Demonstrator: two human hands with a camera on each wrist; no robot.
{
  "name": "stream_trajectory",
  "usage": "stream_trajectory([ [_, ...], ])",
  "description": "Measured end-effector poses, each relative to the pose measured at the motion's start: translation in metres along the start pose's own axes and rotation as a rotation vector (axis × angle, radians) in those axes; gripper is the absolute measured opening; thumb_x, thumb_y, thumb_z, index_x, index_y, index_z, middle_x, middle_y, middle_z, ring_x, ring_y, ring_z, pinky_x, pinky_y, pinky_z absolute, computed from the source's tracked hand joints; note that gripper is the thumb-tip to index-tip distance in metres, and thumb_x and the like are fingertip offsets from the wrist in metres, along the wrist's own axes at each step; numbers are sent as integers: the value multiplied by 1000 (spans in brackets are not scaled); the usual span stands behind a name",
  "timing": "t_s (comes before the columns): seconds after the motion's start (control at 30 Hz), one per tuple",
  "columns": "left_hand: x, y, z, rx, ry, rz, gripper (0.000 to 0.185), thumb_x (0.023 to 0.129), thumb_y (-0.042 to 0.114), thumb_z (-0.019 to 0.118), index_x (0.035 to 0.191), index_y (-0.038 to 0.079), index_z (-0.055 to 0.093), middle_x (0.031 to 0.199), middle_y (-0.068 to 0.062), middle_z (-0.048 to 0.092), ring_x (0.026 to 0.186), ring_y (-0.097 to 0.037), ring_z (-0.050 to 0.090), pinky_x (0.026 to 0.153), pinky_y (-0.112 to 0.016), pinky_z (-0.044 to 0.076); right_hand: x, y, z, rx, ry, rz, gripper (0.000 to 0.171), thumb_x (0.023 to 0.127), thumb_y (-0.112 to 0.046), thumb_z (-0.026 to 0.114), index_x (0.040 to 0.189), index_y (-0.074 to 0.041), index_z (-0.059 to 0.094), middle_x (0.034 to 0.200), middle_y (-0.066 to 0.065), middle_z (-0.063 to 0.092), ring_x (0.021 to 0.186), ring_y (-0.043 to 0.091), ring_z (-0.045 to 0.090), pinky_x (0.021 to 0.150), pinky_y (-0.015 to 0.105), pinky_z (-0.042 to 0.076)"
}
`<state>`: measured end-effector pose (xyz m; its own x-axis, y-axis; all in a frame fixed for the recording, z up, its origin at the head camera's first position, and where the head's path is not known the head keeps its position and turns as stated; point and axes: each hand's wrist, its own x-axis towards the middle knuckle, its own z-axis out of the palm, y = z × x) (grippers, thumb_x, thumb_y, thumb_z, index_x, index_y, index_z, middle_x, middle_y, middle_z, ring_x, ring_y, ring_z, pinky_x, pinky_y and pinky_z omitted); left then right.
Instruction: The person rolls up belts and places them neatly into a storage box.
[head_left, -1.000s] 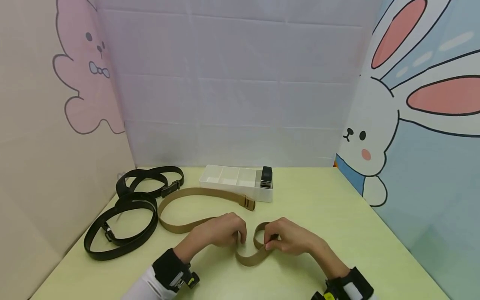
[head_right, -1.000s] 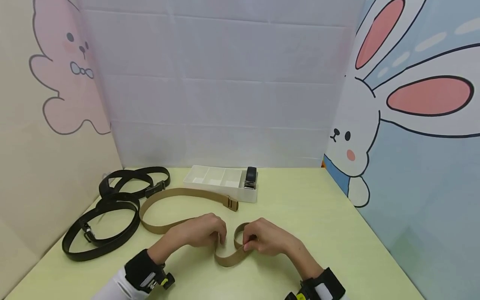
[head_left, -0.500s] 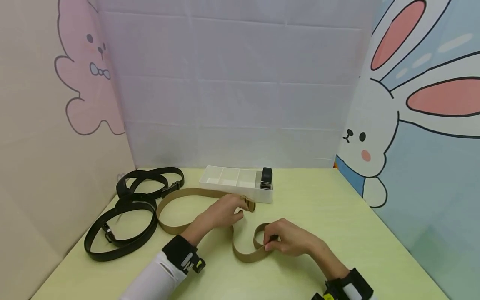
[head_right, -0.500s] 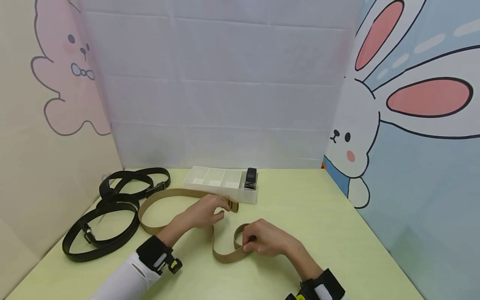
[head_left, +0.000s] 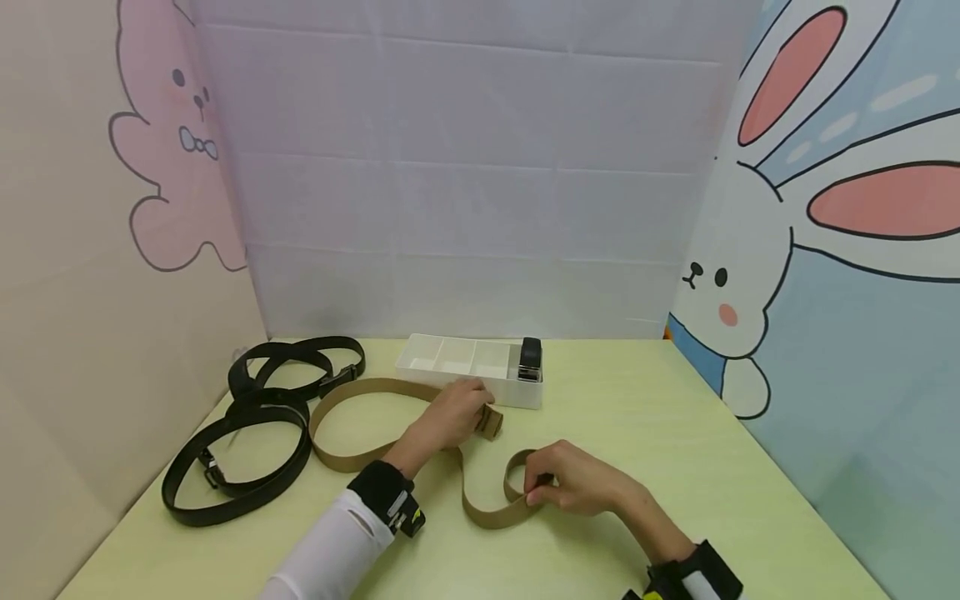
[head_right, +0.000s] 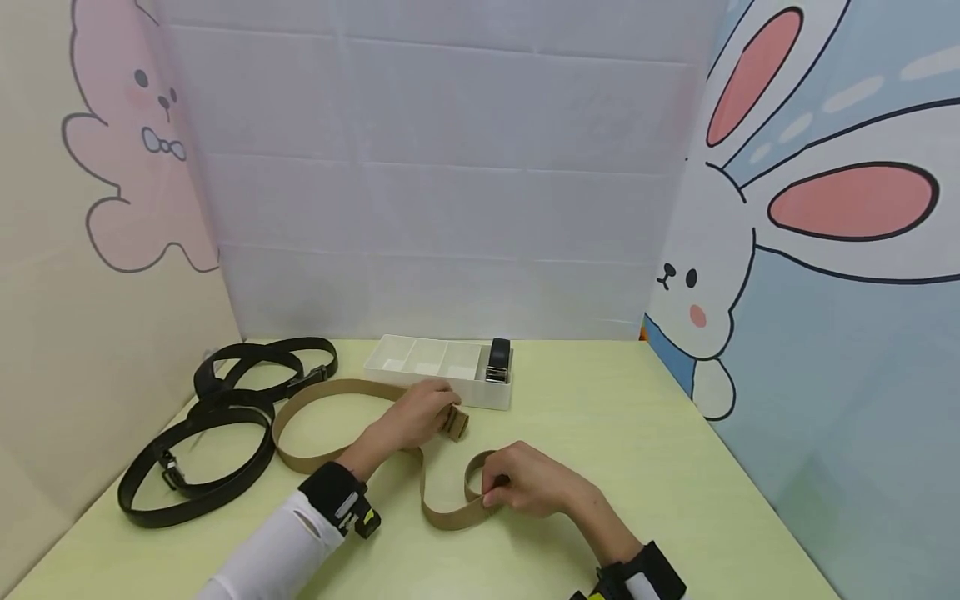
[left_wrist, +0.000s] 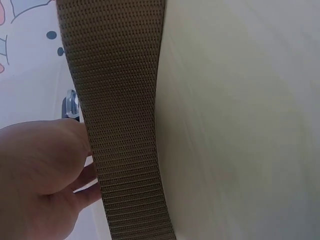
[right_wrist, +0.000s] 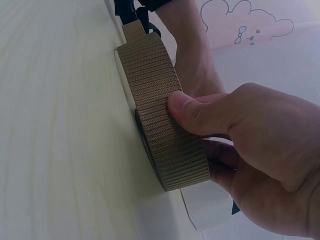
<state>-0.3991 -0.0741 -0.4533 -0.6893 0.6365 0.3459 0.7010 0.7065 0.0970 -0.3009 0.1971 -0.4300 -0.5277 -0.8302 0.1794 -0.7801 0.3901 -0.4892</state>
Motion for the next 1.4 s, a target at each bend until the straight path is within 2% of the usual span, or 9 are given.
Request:
stream_trajectory([
  [0.03,0,7,-7,-4,-19,-14,18,103,-2,76,118,4,81,116,-14,75,109,-33,73,95,-45,63,0,0,0,-2,0,-2,8,103,-15,82,95,-17,81,89,-8,78,83,-8,62,80,26,60],
  [0.13,3,1,3,-25,-36,-43,11,102,0,79,107,8,84,106,-9,78,100,-27,76,89,-38,64,0,-1,0,-11,0,-5,8,103,-15,83,95,-17,81,89,-8,78,83,-8,61,80,27,60],
  [0.3,9,-23,27,-124,-77,-56,10,99,9,85,107,14,87,108,-2,86,98,-17,78,86,-32,64,0,-1,-1,-13,-5,-5,8,103,-15,82,96,-17,81,90,-7,78,83,-8,62,80,26,59],
  [0.43,9,-20,25,-153,-103,-50,10,100,8,83,105,14,88,105,-1,86,94,-13,76,83,-30,63,0,-1,-2,-8,-6,-7,8,103,-15,82,96,-16,81,90,-6,78,83,-8,61,79,26,59],
  [0.67,19,29,-12,-157,-136,-4,10,101,1,79,98,6,87,99,-5,85,90,-18,75,82,-33,62,-1,-1,-1,-7,1,2,9,104,-15,82,95,-17,81,89,-8,78,82,-9,60,80,26,59],
  [0.87,38,67,-9,-192,-155,47,11,105,11,79,98,10,87,95,0,84,81,-8,65,76,-20,52,-1,-2,-1,-29,18,-12,9,102,-14,83,94,-17,81,89,-9,78,85,-7,61,83,26,58],
  [1.07,45,84,-5,-278,-156,155,11,105,10,78,104,12,89,100,0,86,86,-7,71,81,-18,54,1,-3,-1,-59,29,-27,6,100,-15,85,95,-15,83,91,-8,79,91,-3,67,89,28,60],
  [1.23,41,62,7,-233,-194,194,9,105,14,80,103,16,89,95,6,84,81,-5,67,76,-21,55,1,-4,-1,-40,13,-7,7,101,-15,85,94,-16,82,90,-9,79,88,-6,63,86,26,58],
  [1.4,31,10,27,-136,-159,124,13,101,13,82,99,24,89,95,13,83,87,-4,71,80,-27,59,0,-5,-2,-7,3,22,9,101,-15,84,93,-17,81,87,-9,77,82,-9,58,81,21,53],
])
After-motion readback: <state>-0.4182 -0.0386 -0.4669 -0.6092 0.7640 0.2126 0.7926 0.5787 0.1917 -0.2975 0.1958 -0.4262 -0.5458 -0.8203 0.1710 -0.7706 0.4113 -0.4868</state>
